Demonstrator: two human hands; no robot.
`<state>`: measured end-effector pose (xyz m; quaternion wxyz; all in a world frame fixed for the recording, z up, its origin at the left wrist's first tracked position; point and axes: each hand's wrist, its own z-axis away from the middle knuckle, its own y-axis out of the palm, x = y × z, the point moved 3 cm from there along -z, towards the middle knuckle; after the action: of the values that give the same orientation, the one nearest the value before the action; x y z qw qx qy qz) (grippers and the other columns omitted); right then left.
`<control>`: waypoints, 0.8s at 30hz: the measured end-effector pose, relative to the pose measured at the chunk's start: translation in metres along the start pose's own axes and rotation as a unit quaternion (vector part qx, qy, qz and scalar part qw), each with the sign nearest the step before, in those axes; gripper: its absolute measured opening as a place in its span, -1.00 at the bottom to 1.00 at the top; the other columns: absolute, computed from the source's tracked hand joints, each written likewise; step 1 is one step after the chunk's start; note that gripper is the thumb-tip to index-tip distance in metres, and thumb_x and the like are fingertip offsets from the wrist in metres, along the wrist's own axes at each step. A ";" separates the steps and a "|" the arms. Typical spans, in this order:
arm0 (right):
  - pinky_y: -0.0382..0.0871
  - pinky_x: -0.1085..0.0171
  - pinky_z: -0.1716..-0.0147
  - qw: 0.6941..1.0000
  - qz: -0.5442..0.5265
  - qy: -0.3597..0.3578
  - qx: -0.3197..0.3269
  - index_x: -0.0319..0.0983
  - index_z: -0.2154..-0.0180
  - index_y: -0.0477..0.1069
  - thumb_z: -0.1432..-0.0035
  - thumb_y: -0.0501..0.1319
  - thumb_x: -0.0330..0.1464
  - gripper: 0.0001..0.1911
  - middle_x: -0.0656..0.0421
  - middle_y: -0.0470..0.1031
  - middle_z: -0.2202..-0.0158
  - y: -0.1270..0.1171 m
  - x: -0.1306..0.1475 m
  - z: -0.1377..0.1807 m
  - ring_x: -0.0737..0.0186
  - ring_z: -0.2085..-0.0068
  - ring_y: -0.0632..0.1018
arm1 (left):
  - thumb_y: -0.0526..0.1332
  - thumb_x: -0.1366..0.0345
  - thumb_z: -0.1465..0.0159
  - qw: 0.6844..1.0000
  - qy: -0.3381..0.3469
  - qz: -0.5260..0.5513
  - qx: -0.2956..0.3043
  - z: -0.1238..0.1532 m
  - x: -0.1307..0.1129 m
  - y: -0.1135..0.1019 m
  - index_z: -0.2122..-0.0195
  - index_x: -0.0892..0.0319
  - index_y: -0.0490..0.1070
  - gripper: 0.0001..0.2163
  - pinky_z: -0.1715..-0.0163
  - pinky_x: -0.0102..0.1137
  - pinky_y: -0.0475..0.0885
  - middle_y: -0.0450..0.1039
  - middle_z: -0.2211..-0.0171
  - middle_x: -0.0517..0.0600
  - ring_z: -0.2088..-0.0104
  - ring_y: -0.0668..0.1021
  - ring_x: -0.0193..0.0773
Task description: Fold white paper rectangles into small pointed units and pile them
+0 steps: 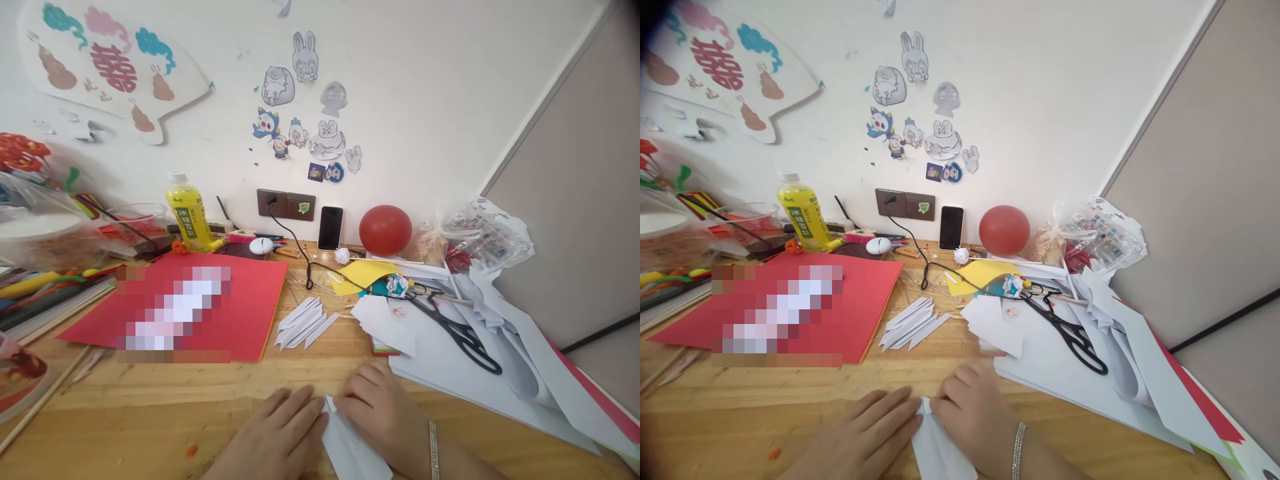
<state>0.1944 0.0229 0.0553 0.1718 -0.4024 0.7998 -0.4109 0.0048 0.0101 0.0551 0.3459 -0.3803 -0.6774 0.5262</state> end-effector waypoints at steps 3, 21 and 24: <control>0.15 0.23 0.35 0.998 0.033 -0.047 0.008 -0.27 0.32 0.42 -0.40 0.02 -0.46 -0.73 0.20 0.43 0.48 -0.001 0.000 0.000 0.26 0.40 0.35 | 0.42 0.28 -0.12 0.999 -0.001 0.023 0.037 -0.004 -0.002 -0.009 -0.12 0.26 0.37 -0.45 -0.05 -0.14 0.40 0.39 -0.13 0.16 -0.06 0.47 0.04; 0.18 0.22 0.35 0.994 0.019 -0.053 0.089 -0.28 0.29 0.44 -0.42 -0.06 -0.48 -0.67 0.14 0.46 0.39 0.001 0.002 0.002 0.21 0.35 0.35 | 0.29 0.28 -0.26 1.000 0.011 0.001 0.018 -0.008 -0.007 -0.018 -0.13 0.29 0.36 -0.57 -0.10 -0.24 0.33 0.36 -0.16 0.11 -0.16 0.38 -0.04; 0.19 0.23 0.34 0.995 0.000 0.002 0.102 -0.25 0.33 0.44 -0.41 -0.01 -0.45 -0.69 0.16 0.44 0.38 -0.003 -0.001 0.000 0.22 0.32 0.36 | 0.29 0.29 -0.26 1.000 0.004 0.003 0.003 -0.007 -0.006 -0.016 -0.12 0.28 0.37 -0.59 -0.10 -0.24 0.33 0.37 -0.15 0.15 -0.13 0.42 -0.05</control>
<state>0.1961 0.0231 0.0576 0.2105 -0.3819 0.7540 -0.4912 0.0112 0.0055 0.0717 0.3488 -0.3833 -0.6730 0.5277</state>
